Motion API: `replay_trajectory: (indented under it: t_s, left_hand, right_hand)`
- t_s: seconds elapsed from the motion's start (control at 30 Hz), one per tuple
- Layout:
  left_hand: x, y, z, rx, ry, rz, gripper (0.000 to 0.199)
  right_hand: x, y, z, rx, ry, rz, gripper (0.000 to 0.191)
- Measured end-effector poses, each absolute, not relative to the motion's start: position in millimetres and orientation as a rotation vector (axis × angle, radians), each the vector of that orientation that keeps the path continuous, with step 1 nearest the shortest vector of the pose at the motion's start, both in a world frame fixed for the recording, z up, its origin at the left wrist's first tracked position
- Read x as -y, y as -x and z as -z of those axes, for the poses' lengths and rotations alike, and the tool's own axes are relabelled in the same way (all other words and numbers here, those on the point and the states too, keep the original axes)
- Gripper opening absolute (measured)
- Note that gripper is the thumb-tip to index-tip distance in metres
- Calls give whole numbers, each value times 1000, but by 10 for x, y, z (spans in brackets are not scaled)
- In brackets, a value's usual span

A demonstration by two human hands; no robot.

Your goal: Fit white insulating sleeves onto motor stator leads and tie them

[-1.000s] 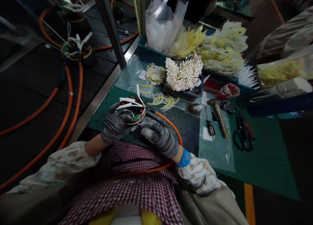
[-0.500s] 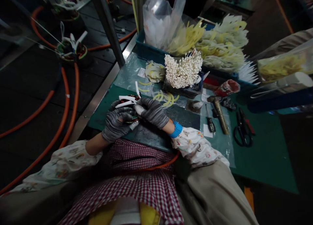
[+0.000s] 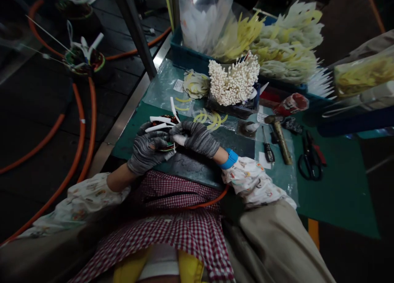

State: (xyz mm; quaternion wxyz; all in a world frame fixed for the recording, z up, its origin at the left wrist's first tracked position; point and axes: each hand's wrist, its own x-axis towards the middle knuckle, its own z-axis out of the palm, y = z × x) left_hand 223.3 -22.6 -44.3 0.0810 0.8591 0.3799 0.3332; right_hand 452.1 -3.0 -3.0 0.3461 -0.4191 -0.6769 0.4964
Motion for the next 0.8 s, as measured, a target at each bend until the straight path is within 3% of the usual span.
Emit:
replay_trajectory:
  t_s: [0.3,0.47,0.6,0.8]
  left_hand:
    - [233,-2237,435,-1121,-2561,-1098,18]
    - [249,-2264,420,-1223,-2528,-937,18]
    - [251,-2260,414,-1250,-2506,-897,22]
    - [241,-2261,426,-1232,-2460,-793,24]
  right_hand:
    - [63,-4544,46,1842,1098,-1208,24]
    - [130,-4593,188,2171,816,-962,18]
    - [191,-4630,296,2240,895,-858,18]
    - [295,-4512,53,2406,759,-894,17]
